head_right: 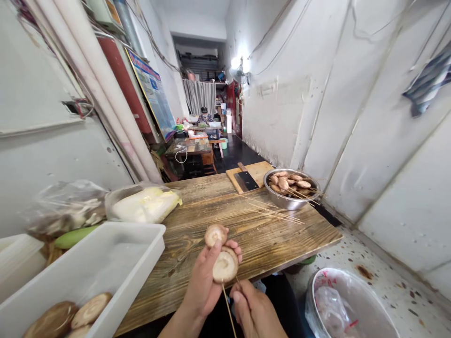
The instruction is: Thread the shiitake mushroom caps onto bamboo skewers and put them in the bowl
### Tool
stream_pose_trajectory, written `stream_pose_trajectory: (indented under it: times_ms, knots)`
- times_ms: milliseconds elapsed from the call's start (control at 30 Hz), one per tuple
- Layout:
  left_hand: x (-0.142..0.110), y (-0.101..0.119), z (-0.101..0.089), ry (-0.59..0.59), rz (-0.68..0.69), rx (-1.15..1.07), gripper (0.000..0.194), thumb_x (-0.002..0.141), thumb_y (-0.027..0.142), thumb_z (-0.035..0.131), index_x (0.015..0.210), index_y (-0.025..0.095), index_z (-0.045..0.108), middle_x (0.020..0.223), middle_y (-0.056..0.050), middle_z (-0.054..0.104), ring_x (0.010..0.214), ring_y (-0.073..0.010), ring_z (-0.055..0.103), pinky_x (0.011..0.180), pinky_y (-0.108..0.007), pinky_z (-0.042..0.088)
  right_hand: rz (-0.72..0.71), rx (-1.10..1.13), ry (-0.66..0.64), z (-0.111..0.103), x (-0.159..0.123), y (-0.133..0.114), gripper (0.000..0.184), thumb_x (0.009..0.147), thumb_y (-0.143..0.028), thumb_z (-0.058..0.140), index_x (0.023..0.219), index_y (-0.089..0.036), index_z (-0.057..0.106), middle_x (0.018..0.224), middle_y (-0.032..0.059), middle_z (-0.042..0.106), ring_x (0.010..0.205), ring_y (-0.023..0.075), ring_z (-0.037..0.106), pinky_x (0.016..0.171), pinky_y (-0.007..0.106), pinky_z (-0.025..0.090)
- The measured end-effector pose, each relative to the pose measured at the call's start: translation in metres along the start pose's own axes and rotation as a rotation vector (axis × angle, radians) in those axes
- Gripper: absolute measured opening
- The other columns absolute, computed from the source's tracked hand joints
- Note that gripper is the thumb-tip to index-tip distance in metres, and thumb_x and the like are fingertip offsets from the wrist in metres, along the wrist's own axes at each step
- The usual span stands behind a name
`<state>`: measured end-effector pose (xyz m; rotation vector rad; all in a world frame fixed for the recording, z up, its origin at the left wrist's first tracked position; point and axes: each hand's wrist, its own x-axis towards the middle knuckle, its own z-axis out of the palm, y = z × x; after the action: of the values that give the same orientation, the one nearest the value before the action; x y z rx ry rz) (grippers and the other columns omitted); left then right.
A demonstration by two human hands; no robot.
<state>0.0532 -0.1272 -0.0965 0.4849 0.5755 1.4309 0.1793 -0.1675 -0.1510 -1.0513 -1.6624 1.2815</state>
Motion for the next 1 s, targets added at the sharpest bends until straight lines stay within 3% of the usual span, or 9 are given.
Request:
stream_pose_trajectory:
  times_ms: [233, 333, 433, 533, 600, 667, 767, 900, 1000]
  knots:
    - [0.003, 0.014, 0.003, 0.049, -0.023, -0.060, 0.025, 0.082, 0.033, 0.059, 0.097, 0.013, 0.056, 0.073, -0.005, 0.063, 0.066, -0.0152, 0.061, 0.063, -0.028, 0.049, 0.345, 0.779, -0.273, 0.002, 0.017, -0.008, 0.035, 0.087, -0.054, 0.049, 0.077, -0.020, 0.050, 0.036, -0.0140, 0.030, 0.024, 0.0027, 0.012, 0.025, 0.013, 0.015]
    - [0.005, 0.013, 0.000, 0.100, -0.034, -0.072, 0.026, 0.082, 0.033, 0.059, 0.099, 0.014, 0.055, 0.069, -0.004, 0.062, 0.063, -0.0143, 0.060, 0.060, -0.027, 0.049, 0.177, 0.525, -0.121, 0.010, 0.021, -0.004, 0.036, 0.089, -0.052, 0.046, 0.077, -0.019, 0.054, 0.036, -0.0128, 0.028, 0.025, 0.0035, 0.017, 0.027, 0.014, 0.023]
    - [0.006, 0.009, -0.002, 0.147, -0.023, -0.070, 0.024, 0.080, 0.031, 0.061, 0.095, 0.014, 0.055, 0.066, -0.003, 0.062, 0.060, -0.0146, 0.060, 0.058, -0.027, 0.049, -0.170, -0.116, 0.129, 0.016, 0.017, 0.008, 0.034, 0.094, -0.041, 0.039, 0.094, -0.016, 0.063, 0.054, -0.0003, 0.054, 0.041, 0.0109, 0.049, 0.048, 0.022, 0.047]
    - [0.006, 0.006, -0.001, 0.191, 0.029, -0.054, 0.023, 0.079, 0.031, 0.062, 0.092, 0.013, 0.054, 0.064, -0.003, 0.062, 0.060, -0.0152, 0.060, 0.057, -0.027, 0.048, -0.376, -0.515, 0.322, 0.016, 0.013, 0.015, 0.034, 0.094, -0.031, 0.035, 0.110, -0.016, 0.062, 0.071, 0.0080, 0.065, 0.056, 0.0179, 0.060, 0.058, 0.027, 0.051]
    - [0.005, 0.004, 0.001, 0.213, 0.031, -0.057, 0.023, 0.079, 0.030, 0.062, 0.092, 0.013, 0.055, 0.063, -0.003, 0.062, 0.058, -0.0152, 0.060, 0.055, -0.026, 0.047, -0.341, -0.473, 0.263, 0.014, 0.012, 0.012, 0.034, 0.094, -0.032, 0.034, 0.101, -0.017, 0.063, 0.067, 0.0068, 0.063, 0.054, 0.0172, 0.059, 0.056, 0.027, 0.051]
    - [0.006, 0.003, 0.002, 0.203, -0.009, -0.082, 0.022, 0.079, 0.030, 0.061, 0.092, 0.013, 0.055, 0.063, -0.003, 0.062, 0.057, -0.0151, 0.060, 0.055, -0.027, 0.048, -0.160, -0.209, 0.108, 0.011, 0.013, 0.004, 0.037, 0.095, -0.041, 0.033, 0.086, -0.018, 0.061, 0.051, -0.0010, 0.051, 0.040, 0.0123, 0.047, 0.046, 0.024, 0.046]
    - [0.012, 0.003, -0.003, 0.175, -0.044, -0.117, 0.021, 0.080, 0.029, 0.061, 0.093, 0.013, 0.056, 0.065, -0.003, 0.062, 0.060, -0.0150, 0.061, 0.060, -0.028, 0.049, 0.148, 0.166, -0.031, 0.008, 0.011, -0.005, 0.042, 0.094, -0.052, 0.031, 0.083, -0.018, 0.055, 0.038, -0.0123, 0.024, 0.028, 0.0061, 0.017, 0.030, 0.017, 0.025]
    - [0.027, 0.008, -0.013, 0.205, 0.073, -0.077, 0.018, 0.080, 0.029, 0.062, 0.088, 0.014, 0.057, 0.070, -0.004, 0.064, 0.070, -0.0164, 0.063, 0.069, -0.030, 0.051, 0.103, -0.092, 0.029, 0.004, 0.001, 0.002, 0.039, 0.092, -0.047, 0.040, 0.114, -0.017, 0.053, 0.059, -0.0039, 0.051, 0.046, 0.0100, 0.045, 0.047, 0.021, 0.039]
    - [0.037, 0.011, -0.017, 0.133, 0.035, -0.119, 0.022, 0.082, 0.034, 0.058, 0.091, 0.014, 0.059, 0.079, -0.006, 0.065, 0.081, -0.0184, 0.064, 0.076, -0.034, 0.051, 0.013, -0.368, 0.121, 0.001, -0.003, 0.015, 0.048, 0.086, -0.039, 0.052, 0.128, -0.018, 0.044, 0.080, 0.0019, 0.059, 0.066, 0.0158, 0.055, 0.063, 0.028, 0.044]
